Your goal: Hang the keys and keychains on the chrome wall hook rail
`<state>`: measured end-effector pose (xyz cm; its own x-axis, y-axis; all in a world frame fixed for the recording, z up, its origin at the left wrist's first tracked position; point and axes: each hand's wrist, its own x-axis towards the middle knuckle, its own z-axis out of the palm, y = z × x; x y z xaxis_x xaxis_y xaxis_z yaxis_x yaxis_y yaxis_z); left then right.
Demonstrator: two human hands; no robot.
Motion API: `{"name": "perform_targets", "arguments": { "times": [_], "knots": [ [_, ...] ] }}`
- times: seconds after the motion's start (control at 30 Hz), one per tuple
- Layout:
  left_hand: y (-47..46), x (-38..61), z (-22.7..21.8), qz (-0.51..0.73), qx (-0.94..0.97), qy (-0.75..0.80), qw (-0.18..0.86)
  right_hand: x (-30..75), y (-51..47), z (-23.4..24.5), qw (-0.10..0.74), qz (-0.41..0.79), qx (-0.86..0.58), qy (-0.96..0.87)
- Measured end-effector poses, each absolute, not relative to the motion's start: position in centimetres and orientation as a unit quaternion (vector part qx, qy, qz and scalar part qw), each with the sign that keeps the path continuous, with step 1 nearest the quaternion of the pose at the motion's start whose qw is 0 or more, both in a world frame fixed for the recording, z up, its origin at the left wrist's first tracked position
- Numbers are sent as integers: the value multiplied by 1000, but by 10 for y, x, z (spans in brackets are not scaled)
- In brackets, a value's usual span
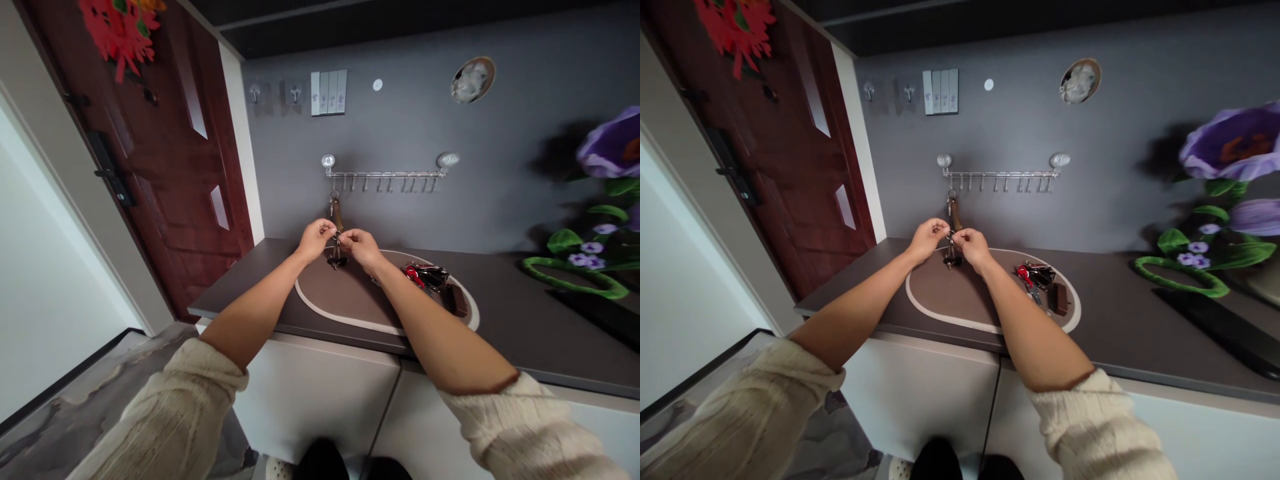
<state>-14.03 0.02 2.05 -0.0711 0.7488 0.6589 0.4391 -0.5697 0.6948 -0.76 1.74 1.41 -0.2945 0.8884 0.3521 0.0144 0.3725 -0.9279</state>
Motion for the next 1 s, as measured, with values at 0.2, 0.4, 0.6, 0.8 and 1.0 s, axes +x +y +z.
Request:
{"name": "perform_targets", "arguments": {
  "times": [0.2, 0.4, 0.6, 0.8, 1.0],
  "knots": [
    [-3, -137, 22, 589, 650, 464, 124, -5, 20, 12, 509, 418, -330, -677],
    [-1, -138, 19, 580, 640, 495, 97, -1, 22, 15, 527, 388, -334, -679],
    [3, -139, 10, 534, 665, 518, 64, 3, 20, 22, 562, 449, -309, -622],
    [8, -141, 2, 490, 698, 521, 32, 2, 21, 40, 581, 519, -302, -549],
    [12, -143, -1, 472, 700, 534, 41, -8, 32, 71, 601, 550, -295, -499]
  ]
}}
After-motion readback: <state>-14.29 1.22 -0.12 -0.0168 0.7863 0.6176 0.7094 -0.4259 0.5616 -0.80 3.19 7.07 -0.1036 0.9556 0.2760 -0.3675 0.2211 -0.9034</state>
